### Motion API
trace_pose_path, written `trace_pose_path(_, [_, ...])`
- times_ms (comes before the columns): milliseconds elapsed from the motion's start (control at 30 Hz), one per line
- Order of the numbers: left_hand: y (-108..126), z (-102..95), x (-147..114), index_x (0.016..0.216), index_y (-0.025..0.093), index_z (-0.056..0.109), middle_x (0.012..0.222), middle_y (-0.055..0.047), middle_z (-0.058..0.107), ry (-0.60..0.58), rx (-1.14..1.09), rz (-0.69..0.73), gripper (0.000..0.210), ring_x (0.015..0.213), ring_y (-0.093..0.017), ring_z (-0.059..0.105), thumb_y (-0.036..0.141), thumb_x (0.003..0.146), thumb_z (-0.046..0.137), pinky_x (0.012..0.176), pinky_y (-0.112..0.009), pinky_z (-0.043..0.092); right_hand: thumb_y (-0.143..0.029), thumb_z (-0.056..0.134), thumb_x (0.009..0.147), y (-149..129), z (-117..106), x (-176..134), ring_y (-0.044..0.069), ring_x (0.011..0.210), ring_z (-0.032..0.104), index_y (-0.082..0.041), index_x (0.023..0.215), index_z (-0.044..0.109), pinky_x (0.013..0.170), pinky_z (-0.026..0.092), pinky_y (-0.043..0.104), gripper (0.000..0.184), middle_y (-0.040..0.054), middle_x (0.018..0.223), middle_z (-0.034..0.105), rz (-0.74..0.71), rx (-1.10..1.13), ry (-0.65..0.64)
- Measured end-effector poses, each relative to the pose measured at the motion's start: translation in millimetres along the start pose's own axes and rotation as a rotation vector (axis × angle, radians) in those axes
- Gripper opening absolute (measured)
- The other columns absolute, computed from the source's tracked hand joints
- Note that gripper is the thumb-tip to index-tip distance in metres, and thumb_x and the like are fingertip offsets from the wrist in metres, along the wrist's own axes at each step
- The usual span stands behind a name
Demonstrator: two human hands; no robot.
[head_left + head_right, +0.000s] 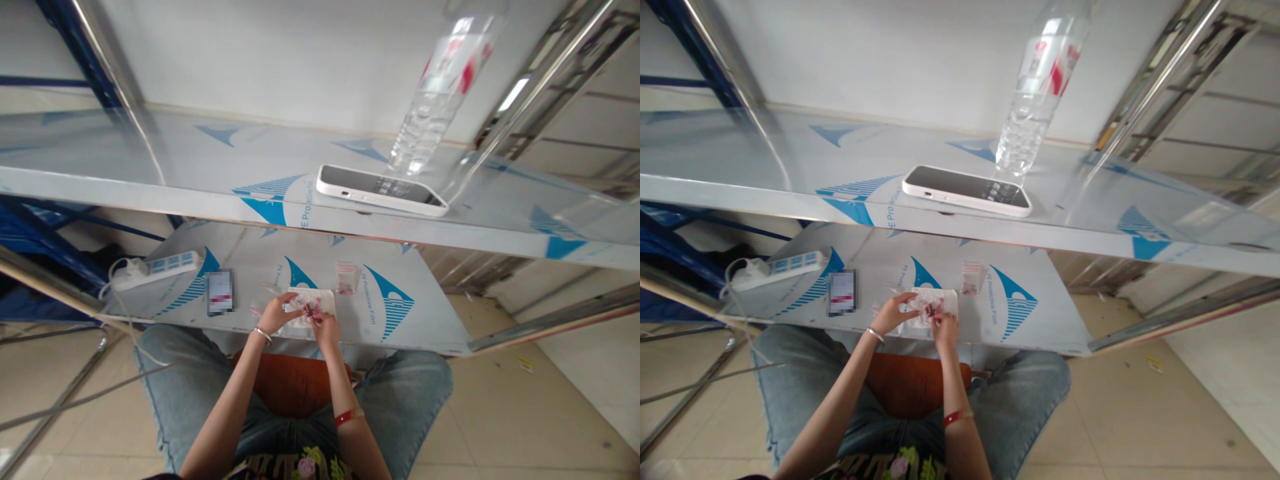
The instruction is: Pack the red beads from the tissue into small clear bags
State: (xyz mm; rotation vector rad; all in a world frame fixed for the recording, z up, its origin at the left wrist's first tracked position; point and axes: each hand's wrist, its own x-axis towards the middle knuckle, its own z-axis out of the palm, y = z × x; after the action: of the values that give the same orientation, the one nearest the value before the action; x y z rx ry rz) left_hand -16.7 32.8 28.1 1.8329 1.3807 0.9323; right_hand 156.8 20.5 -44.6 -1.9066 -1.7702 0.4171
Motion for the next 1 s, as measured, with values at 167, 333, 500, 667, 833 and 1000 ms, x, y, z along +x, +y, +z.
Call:
trace_pose_path(167, [-2.4, 2.2, -0.7, 0.108, 0.018, 0.06, 0.107, -0.009, 0.066, 0.003, 0.006, -0.008, 0.049, 0.095, -0.022, 0.062, 0.034, 0.064, 0.073, 0.085, -0.034, 0.049, -0.03, 0.056, 0.077, 1.4, 0.0, 5.4, 0.018, 0.072, 0.06, -0.014, 0.083, 0.068, 0.07, 0.044, 0.026, 0.021, 0.0073, 0.078, 0.067, 0.011, 0.255, 0.145])
trace_pose_path(333, [-6.4, 7.5, -0.9, 0.108, 0.018, 0.06, 0.104, -0.008, 0.067, -0.007, 0.025, -0.011, 0.051, 0.091, -0.022, 0.063, 0.033, 0.061, 0.075, 0.082, -0.034, 0.05, -0.037, 0.053, 0.08, -19.9, -15.4, 12.8, 0.016, 0.068, 0.058, -0.014, 0.085, 0.065, 0.067, 0.046, 0.026, 0.027, 0.0077, 0.08, 0.067, -0.014, 0.522, 0.271])
trace_pose_path(500, [-3.0, 14.2, -1.2, 0.106, 0.017, 0.061, 0.101, -0.009, 0.068, 0.002, 0.01, -0.013, 0.049, 0.091, -0.022, 0.063, 0.035, 0.062, 0.074, 0.083, -0.033, 0.05, -0.036, 0.054, 0.079, -39.6, -24.2, 10.6, 0.014, 0.065, 0.057, -0.016, 0.082, 0.064, 0.065, 0.045, 0.023, 0.023, 0.0041, 0.074, 0.065, -0.11, 0.554, 0.18])
trace_pose_path(667, [-3.2, 14.0, -0.9, 0.105, 0.017, 0.061, 0.1, -0.008, 0.068, -0.006, 0.011, -0.022, 0.048, 0.09, -0.022, 0.063, 0.037, 0.063, 0.073, 0.082, -0.033, 0.05, -0.035, 0.052, 0.08, -28.1, -18.4, 11.1, 0.015, 0.068, 0.057, -0.015, 0.087, 0.064, 0.067, 0.045, 0.024, 0.024, 0.0065, 0.082, 0.066, -0.069, 0.505, 0.231])
trace_pose_path(833, [-5.7, 6.7, -0.4, 0.105, 0.017, 0.061, 0.102, -0.008, 0.068, 0.016, 0.002, -0.01, 0.047, 0.092, -0.022, 0.063, 0.036, 0.065, 0.072, 0.082, -0.032, 0.049, -0.025, 0.055, 0.075, -2.8, -8.1, 8.5, 0.018, 0.07, 0.058, -0.013, 0.082, 0.065, 0.068, 0.043, 0.026, 0.017, 0.0074, 0.08, 0.064, 0.026, 0.267, 0.124])
trace_pose_path(1000, [-6.5, 5.1, -0.2, 0.104, 0.017, 0.061, 0.096, -0.007, 0.069, 0.037, 0.027, -0.005, 0.044, 0.086, -0.021, 0.064, 0.036, 0.066, 0.071, 0.078, -0.031, 0.05, -0.023, 0.062, 0.072, 2.8, -0.4, 0.9, 0.017, 0.074, 0.06, -0.016, 0.079, 0.069, 0.068, 0.042, 0.024, 0.012, 0.0054, 0.08, 0.064, 0.063, 0.119, 0.006])
